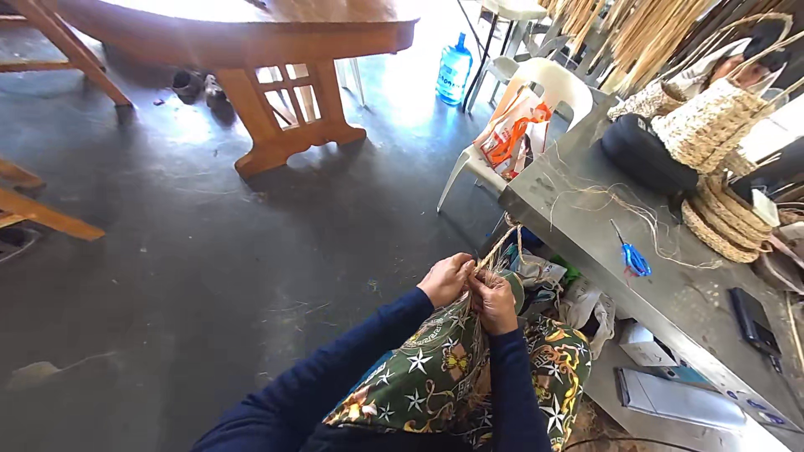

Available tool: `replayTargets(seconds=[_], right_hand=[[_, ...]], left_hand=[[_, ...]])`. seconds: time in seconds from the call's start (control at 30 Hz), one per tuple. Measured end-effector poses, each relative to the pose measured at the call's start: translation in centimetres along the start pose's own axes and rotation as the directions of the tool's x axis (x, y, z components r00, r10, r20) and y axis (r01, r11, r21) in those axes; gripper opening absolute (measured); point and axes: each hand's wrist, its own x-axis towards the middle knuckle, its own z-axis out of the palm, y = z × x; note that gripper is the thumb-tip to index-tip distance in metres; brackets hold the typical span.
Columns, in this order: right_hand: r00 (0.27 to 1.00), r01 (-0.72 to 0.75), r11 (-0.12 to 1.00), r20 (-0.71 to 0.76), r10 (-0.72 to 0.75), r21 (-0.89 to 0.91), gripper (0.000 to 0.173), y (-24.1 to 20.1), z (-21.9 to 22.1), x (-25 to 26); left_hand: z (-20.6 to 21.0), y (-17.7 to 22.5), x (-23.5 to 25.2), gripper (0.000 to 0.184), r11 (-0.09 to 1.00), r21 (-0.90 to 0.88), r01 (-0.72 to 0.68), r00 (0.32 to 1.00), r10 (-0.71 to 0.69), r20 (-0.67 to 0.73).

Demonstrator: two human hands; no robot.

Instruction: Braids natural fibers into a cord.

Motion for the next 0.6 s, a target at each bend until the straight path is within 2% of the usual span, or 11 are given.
replayTargets(seconds=[0.13, 0.2, 0.27, 0.4, 0.5, 0.6], right_hand=[[0.997, -0.026, 1.000, 0.079, 0.026, 0.005, 0.016, -0.2, -0.9, -0.7], [0.995, -0.029, 1.000, 0.091, 0.029, 0.004, 0.020, -0.2, -1.2, -0.9], [0.997, -0.031, 1.000, 0.075, 0.031, -0.004, 0.024, -0.2, -1.3, -1.1], [0.999, -0.029, 0.998, 0.040, 0.031, -0.047, 0.039, -0.3, -1.2, -1.2], [0.999, -0.029, 0.994, 0.017, 0.031, -0.103, 0.039, -0.2, -1.3, -1.2], [0.999, -0.035, 0.993, -0.013, 0.033, -0.112, 0.034, -0.1, -1.5, -1.3]], left_hand=[[-0.5, 0.1, 0.2, 0.043, 0.999, -0.036, 0.009, 1.000, -0.008, 0.023], [-0.7, 0.8, 0.0, 0.040, 0.993, -0.094, 0.076, 0.997, -0.073, 0.037], [-0.8, 1.1, -0.1, 0.033, 0.972, -0.174, 0.155, 0.988, -0.150, 0.044], [-0.8, 0.5, 0.2, 0.015, 0.936, -0.275, 0.218, 0.976, -0.207, 0.070], [-0.9, -0.2, 0.5, 0.012, 0.964, -0.196, 0.180, 0.979, -0.157, 0.129], [-1.4, -0.3, 0.8, 0.011, 0.999, 0.044, -0.006, 0.986, -0.001, 0.168]])
